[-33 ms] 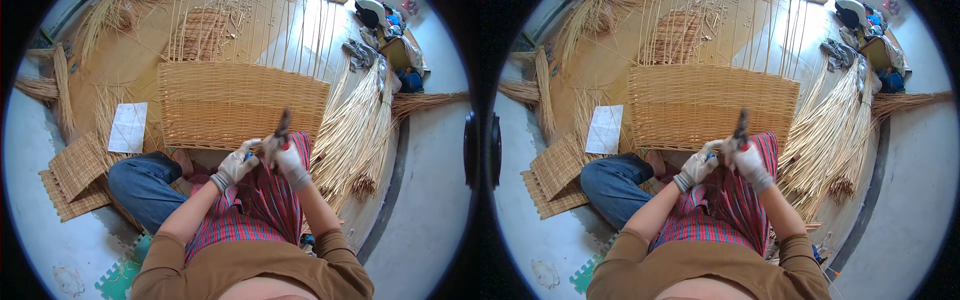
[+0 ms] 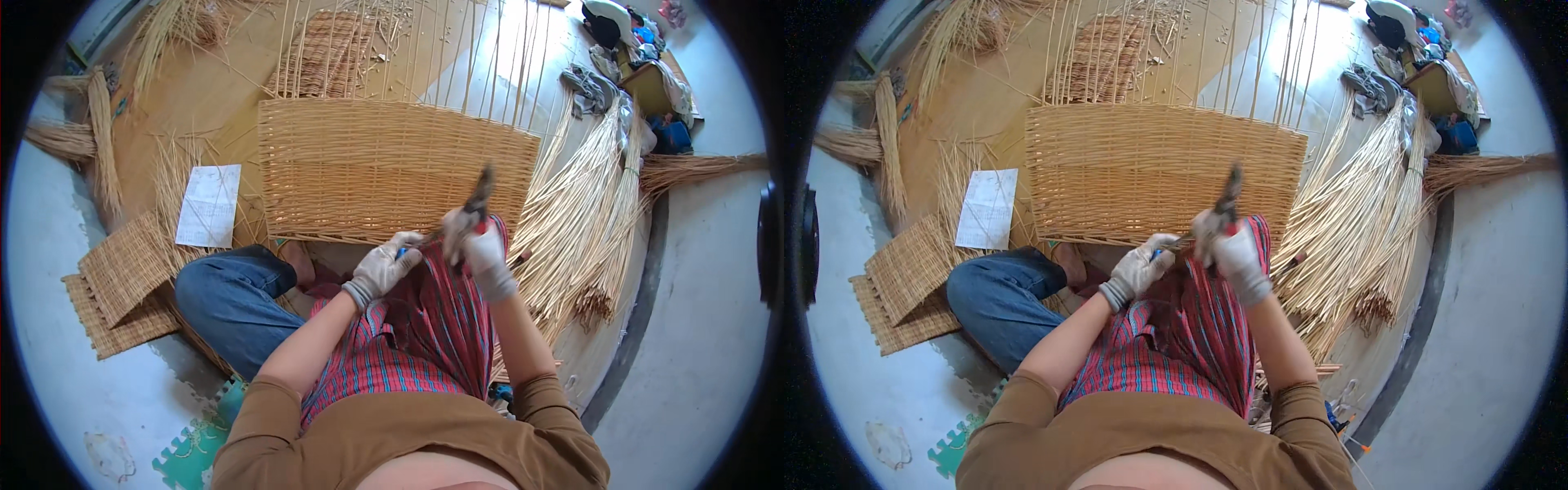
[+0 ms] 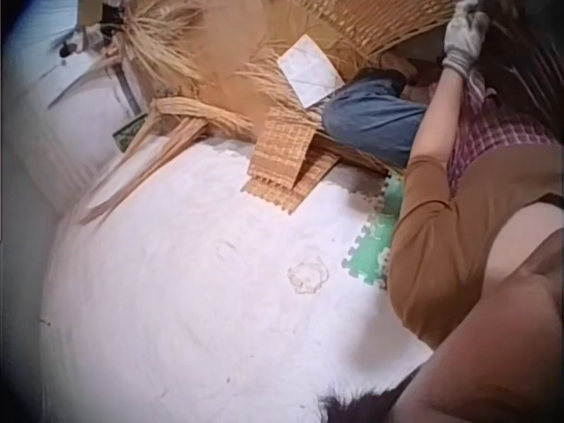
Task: Weaving a large wicker basket, trimming excess strands with clippers, and measuring dimensions with a tape measure.
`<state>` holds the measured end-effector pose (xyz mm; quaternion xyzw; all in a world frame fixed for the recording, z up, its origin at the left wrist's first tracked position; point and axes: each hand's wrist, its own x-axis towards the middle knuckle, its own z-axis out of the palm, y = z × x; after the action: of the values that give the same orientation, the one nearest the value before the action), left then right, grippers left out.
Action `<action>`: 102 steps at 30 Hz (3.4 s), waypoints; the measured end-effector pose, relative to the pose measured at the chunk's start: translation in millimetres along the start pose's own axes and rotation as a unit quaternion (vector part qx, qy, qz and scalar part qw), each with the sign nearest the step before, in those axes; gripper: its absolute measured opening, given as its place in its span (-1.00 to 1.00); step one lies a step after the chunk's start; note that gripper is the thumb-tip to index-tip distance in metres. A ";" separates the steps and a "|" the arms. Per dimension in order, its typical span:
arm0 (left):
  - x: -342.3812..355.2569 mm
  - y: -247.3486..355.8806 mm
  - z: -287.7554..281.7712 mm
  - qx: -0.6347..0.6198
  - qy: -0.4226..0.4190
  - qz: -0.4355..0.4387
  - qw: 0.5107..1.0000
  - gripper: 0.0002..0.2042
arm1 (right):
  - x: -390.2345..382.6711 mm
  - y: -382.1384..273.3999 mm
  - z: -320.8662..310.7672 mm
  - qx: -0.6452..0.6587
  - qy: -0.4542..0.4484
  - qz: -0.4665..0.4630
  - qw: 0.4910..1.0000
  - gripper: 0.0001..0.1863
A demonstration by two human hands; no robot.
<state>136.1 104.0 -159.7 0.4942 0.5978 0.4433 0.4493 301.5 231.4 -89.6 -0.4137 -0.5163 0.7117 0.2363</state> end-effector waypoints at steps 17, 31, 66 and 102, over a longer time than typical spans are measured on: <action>61.9 -78.2 21.4 -0.385 0.176 -0.233 0.876 -0.62 | 120.2 114.1 -206.3 -0.315 0.413 -0.057 0.853 -0.49; 27.6 -113.2 52.2 -0.357 0.198 -0.292 0.865 -0.80 | 140.7 82.3 -190.4 -0.418 0.410 0.025 0.810 -0.48; -21.8 -155.5 -25.2 -0.311 0.267 -0.223 0.885 -0.71 | 129.4 85.4 -177.5 -0.377 0.413 -0.071 0.826 -0.56; 25.8 -66.4 -247.7 -0.046 0.525 -0.007 0.850 -0.78 | 79.8 134.7 -174.4 -0.223 0.427 -0.038 0.875 -0.51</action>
<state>-121.1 100.3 -176.6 0.1628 0.7269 0.6606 0.0934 415.4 338.5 -264.2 -0.6990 -0.5258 0.3220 0.3623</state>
